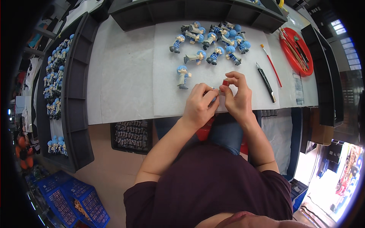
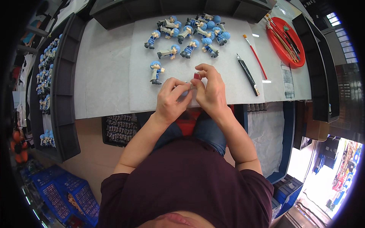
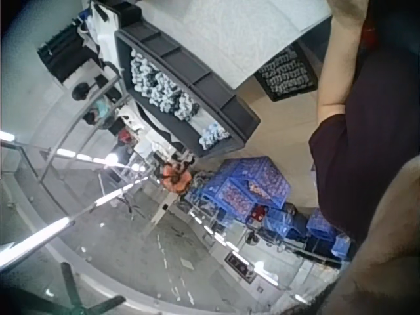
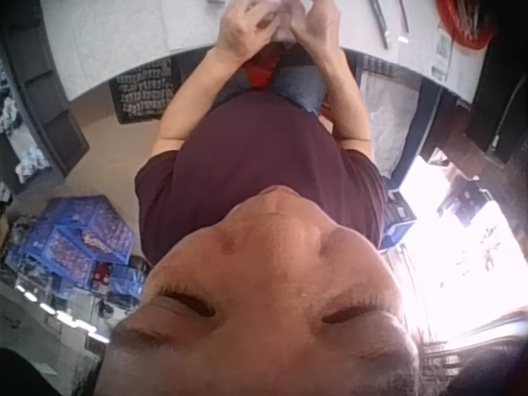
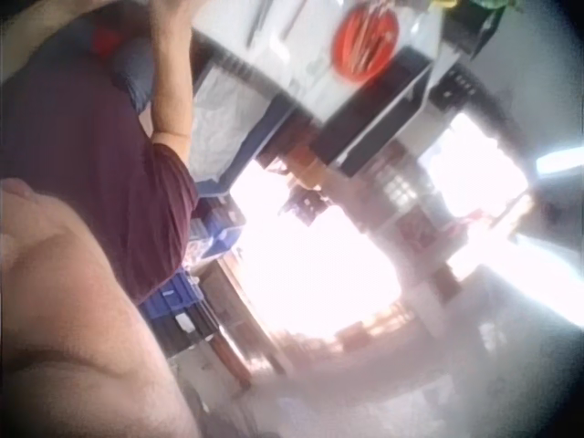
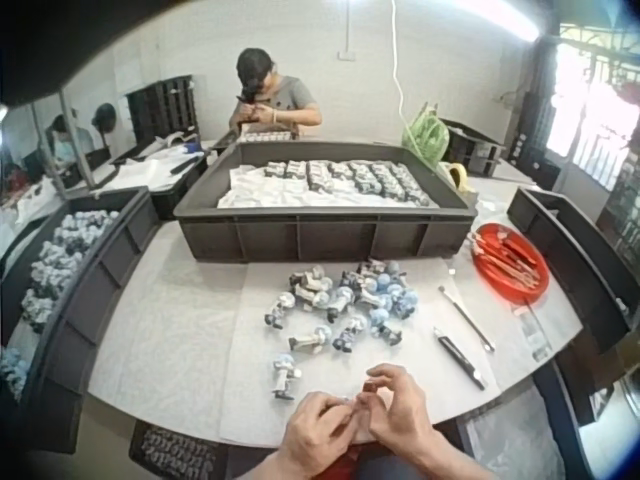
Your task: The person assembles small blue and white figurines by hand at a workbench. They pick up individual figurines, attach small red rectangular pieces to their bodies, and place the completed units into a black tray. The process is repeated for multiple figurines throughout the clip.
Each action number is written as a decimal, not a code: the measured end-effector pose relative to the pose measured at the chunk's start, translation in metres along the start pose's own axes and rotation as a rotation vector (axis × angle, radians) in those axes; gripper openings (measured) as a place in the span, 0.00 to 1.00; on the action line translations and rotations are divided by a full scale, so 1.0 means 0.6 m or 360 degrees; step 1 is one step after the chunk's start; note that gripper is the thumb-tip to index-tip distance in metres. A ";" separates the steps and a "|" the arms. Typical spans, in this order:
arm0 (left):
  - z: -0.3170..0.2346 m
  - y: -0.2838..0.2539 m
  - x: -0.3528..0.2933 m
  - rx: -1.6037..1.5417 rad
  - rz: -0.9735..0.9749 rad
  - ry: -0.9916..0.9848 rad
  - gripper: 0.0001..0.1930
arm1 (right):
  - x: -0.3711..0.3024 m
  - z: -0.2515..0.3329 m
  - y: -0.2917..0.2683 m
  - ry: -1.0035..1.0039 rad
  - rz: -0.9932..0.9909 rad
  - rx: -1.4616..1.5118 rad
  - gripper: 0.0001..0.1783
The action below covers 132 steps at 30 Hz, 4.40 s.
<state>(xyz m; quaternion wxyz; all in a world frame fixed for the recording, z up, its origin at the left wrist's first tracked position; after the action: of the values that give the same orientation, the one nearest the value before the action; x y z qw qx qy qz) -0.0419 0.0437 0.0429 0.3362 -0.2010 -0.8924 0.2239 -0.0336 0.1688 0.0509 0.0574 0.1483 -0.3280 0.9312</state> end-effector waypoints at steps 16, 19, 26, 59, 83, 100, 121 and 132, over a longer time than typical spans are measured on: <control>0.011 -0.004 -0.002 -0.0049 -0.0043 -0.0078 0.08 | 0.010 0.016 0.004 -0.0155 0.0023 -0.0208 0.19; 0.010 -0.004 -0.004 -0.0044 -0.0057 -0.0069 0.09 | 0.027 -0.009 -0.022 0.0044 -0.0075 -0.0199 0.19; 0.018 -0.002 -0.002 -0.0053 -0.0058 -0.0081 0.08 | 0.025 0.012 -0.011 -0.0086 -0.0001 -0.0155 0.18; 0.011 -0.001 -0.007 0.0010 -0.0070 -0.0092 0.07 | 0.033 -0.004 0.010 0.0179 0.0126 0.0058 0.18; 0.017 -0.004 -0.006 -0.0024 -0.0075 -0.0171 0.07 | 0.022 0.005 0.000 0.0083 0.0107 -0.0011 0.17; 0.011 -0.003 -0.006 0.0002 -0.0050 -0.0165 0.06 | 0.024 -0.001 0.008 0.0137 0.0106 -0.0008 0.17; 0.013 -0.003 -0.007 -0.0008 -0.0039 -0.0150 0.06 | 0.004 -0.027 -0.023 0.0287 0.0157 0.0244 0.13; 0.008 -0.002 -0.007 0.0048 -0.0046 -0.0093 0.06 | 0.024 0.026 0.002 -0.0037 0.0160 -0.0248 0.11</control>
<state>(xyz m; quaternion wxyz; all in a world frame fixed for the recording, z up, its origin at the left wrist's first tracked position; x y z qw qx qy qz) -0.0426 0.0394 0.0379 0.3163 -0.1763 -0.9012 0.2382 -0.0438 0.1583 0.0662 0.0181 0.1375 -0.4070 0.9029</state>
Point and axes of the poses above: each hand's wrist, its own x-axis towards the middle knuckle, its own y-axis out of the palm, z = x × y, the point moved 8 cm from there along x, towards the middle knuckle, and after that the axes turned 12 degrees about z, right-handed, at the moved point
